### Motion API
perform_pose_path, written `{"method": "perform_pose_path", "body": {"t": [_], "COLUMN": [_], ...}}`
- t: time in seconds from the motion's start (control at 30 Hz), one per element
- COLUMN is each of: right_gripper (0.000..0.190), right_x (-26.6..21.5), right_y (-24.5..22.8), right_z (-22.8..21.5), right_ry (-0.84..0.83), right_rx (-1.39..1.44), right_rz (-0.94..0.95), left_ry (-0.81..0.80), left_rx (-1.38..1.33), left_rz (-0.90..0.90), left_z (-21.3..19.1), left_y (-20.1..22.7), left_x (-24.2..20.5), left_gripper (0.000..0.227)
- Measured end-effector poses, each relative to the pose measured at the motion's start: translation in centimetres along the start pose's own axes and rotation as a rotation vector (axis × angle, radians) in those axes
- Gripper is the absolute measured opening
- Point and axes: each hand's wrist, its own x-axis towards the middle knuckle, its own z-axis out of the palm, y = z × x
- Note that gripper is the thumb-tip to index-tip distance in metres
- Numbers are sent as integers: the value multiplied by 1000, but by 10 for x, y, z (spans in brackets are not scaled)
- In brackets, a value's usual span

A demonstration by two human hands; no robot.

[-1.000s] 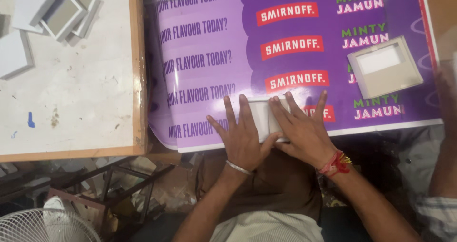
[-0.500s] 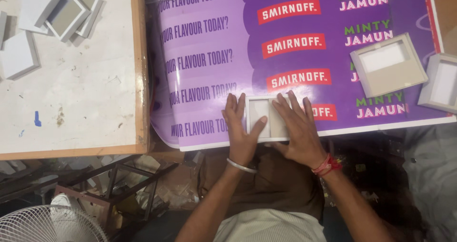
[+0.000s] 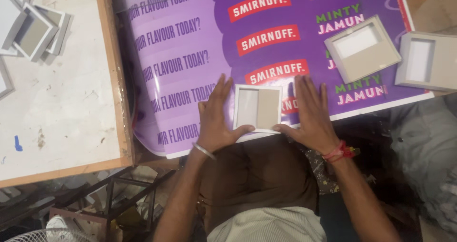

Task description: The person assembles small square photo frames by hand on a purple promotional poster. They pick up frame parts, align the inner and outer pieces, and press them together, then place the completed frames on the poster.

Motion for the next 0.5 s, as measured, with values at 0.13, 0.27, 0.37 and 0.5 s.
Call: {"method": "perform_pose_path", "body": {"t": [0.13, 0.27, 0.37, 0.5], "right_gripper": [113, 101, 86, 58], "right_x": [0, -1, -4, -4], "right_y": [-4, -4, 1, 1], "right_z": [4, 4, 1, -5], "right_ry": [-45, -2, 150, 480], "right_rx": [-116, -166, 207, 577], "right_rz": [-3, -35, 21, 190], "left_ry": [-210, -295, -438, -276], "left_rx": [106, 207, 255, 185], "left_rz": [54, 118, 186, 316], "left_z": [-8, -14, -19, -49], "left_y": [10, 31, 36, 36], "left_x": [20, 22, 25, 73], "left_gripper": [140, 135, 132, 131]}}
